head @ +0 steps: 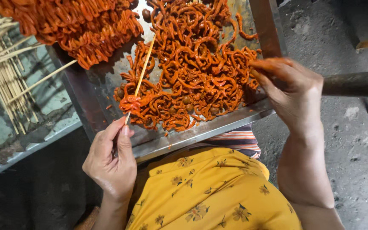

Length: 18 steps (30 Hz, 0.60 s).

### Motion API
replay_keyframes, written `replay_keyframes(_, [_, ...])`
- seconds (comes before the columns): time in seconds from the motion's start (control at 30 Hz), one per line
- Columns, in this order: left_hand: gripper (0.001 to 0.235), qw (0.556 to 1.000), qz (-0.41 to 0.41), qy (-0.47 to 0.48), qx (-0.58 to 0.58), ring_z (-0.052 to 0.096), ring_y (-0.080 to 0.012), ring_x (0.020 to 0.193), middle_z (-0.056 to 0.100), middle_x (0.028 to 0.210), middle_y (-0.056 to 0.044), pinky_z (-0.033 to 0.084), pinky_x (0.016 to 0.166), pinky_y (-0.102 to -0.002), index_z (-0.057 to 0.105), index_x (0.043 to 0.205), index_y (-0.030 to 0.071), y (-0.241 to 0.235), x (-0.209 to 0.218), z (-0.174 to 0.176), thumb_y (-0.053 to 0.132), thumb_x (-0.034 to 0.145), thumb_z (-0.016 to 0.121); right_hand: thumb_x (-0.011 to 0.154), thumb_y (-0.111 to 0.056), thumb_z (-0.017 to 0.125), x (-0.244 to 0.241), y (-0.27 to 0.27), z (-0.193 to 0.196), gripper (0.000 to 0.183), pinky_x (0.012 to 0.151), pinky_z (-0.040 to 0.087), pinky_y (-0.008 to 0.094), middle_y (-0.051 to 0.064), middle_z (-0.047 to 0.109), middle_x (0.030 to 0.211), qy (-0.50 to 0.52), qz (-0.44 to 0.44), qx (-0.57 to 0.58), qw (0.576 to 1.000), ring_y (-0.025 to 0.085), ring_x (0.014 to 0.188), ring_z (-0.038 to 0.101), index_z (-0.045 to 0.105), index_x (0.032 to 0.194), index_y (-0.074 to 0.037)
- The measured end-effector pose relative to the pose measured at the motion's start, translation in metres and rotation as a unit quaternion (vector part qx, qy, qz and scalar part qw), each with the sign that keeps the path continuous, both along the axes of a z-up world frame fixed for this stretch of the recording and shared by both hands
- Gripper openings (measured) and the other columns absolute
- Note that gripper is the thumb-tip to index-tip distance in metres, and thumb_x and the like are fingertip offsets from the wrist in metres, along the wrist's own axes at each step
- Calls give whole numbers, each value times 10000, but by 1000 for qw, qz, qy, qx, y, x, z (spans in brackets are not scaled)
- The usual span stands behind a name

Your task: The person threads orange-colored noodle-like food items onto wooden skewers from a tray.

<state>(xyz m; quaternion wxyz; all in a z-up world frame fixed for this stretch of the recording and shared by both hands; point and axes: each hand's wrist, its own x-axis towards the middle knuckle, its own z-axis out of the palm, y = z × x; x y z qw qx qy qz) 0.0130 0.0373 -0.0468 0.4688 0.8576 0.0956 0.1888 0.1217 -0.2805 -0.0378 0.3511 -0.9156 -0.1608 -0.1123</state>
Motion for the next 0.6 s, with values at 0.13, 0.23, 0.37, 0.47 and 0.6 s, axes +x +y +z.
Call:
replay_keyframes(0.13, [153,1000,-1,1,-18,680,-105,851,702,961,-89,536,767,-221,703,1216,-36,-2,0,-1,-22,1064,693,968,2,792,18,17,4,279,902,579,372,131,727,1158,-8,48,-57,997,272,1046,719,743,1242,-27])
replay_keyframes(0.23, [150,1000,9,11,7,684,-107,823,702,927,-84,525,747,-221,710,1195,-36,-3,1,0,-27,1046,698,1030,-22,748,45,35,3,202,1025,539,423,127,699,1254,-42,121,-69,989,335,1178,660,707,1228,-27])
replay_keyframes(0.37, [140,1000,5,8,27,675,-112,815,702,909,-75,522,751,-227,718,1189,-26,-4,2,1,-22,1051,698,853,-11,725,70,55,-6,320,961,510,460,158,687,1175,-94,146,-187,967,388,1135,626,717,1173,-14])
replay_keyframes(0.47, [128,999,11,9,37,669,-117,796,699,887,-79,519,751,-238,723,1171,-24,-5,3,2,-19,1044,705,928,-77,764,72,58,-17,283,946,515,466,149,688,1128,-12,127,-189,974,381,1097,637,740,1210,-56])
replay_keyframes(0.6, [134,1000,6,8,24,679,-119,786,702,886,-87,527,734,-239,719,1165,-29,-3,4,3,-19,1032,699,962,-127,816,70,41,-16,185,880,560,418,138,726,1071,1,117,-73,990,317,1010,704,753,1127,-74])
